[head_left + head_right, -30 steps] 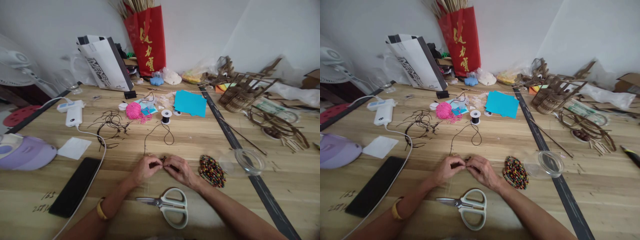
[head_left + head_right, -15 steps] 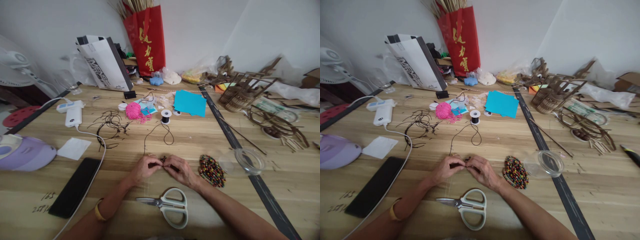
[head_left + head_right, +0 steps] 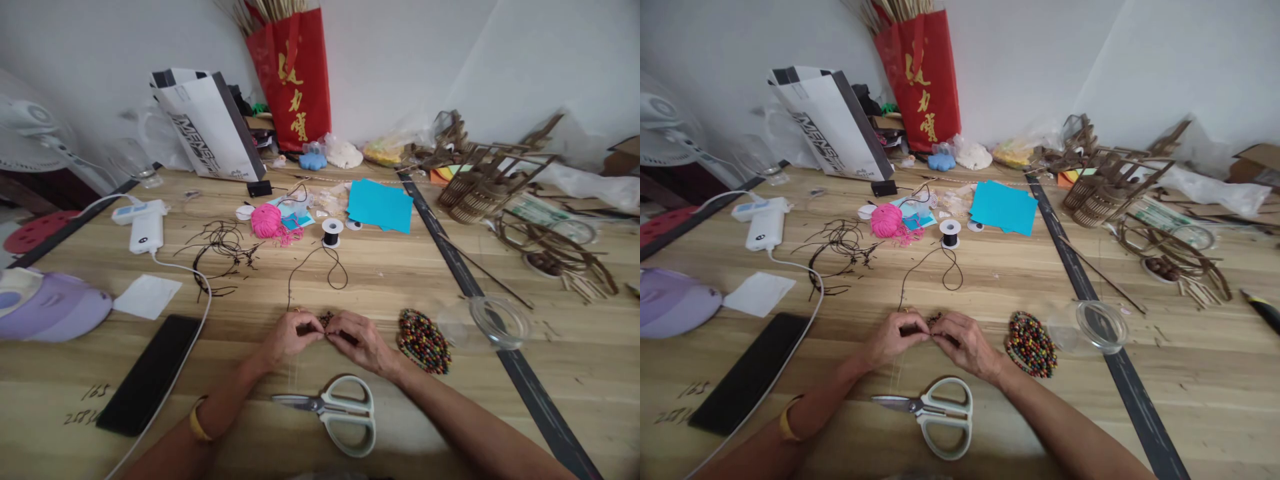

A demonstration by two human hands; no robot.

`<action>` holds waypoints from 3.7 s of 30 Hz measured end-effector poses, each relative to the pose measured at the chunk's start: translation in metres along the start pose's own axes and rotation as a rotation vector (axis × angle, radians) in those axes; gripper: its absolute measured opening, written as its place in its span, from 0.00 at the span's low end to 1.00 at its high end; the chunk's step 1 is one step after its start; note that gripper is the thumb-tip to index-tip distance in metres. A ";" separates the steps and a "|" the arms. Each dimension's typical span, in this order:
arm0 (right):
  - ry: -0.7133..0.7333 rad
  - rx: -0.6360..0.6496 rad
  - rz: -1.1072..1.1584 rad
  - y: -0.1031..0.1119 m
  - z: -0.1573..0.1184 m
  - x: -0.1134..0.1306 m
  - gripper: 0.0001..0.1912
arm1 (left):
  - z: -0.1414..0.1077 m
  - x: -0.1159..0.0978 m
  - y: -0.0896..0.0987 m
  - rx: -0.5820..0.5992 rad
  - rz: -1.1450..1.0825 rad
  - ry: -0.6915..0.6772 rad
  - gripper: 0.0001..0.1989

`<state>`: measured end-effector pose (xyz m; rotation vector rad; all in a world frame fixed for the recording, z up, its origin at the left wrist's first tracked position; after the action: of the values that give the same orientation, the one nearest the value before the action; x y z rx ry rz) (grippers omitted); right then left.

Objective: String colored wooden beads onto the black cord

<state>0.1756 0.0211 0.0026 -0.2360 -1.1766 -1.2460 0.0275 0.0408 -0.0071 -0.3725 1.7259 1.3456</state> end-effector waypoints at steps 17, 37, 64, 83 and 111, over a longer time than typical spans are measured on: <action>0.019 0.006 -0.033 0.001 0.000 0.002 0.05 | 0.000 -0.001 0.001 -0.009 -0.031 -0.017 0.04; 0.074 -0.050 -0.083 0.006 -0.002 0.008 0.05 | -0.004 -0.012 0.001 -0.107 -0.099 -0.189 0.04; 0.091 0.124 -0.429 -0.006 -0.003 0.001 0.07 | -0.001 0.000 0.012 -0.203 -0.089 0.063 0.06; 0.061 -0.063 -0.141 0.009 -0.001 0.002 0.04 | -0.005 -0.011 0.003 -0.150 0.037 -0.143 0.03; 0.069 -0.020 -0.071 0.006 0.000 0.004 0.04 | -0.005 -0.011 -0.002 -0.122 0.075 -0.180 0.04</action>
<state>0.1803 0.0213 0.0080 -0.1654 -1.1219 -1.3183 0.0328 0.0325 0.0006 -0.2490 1.5263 1.4963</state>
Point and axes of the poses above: each hand's wrist, its own z-axis towards the middle knuckle, its own y-axis out of the back of the hand, x = y × z, the point moved 5 cm from there along z, towards the middle knuckle, and after that the axes turned 8 degrees about z, right-handed, at the moved point
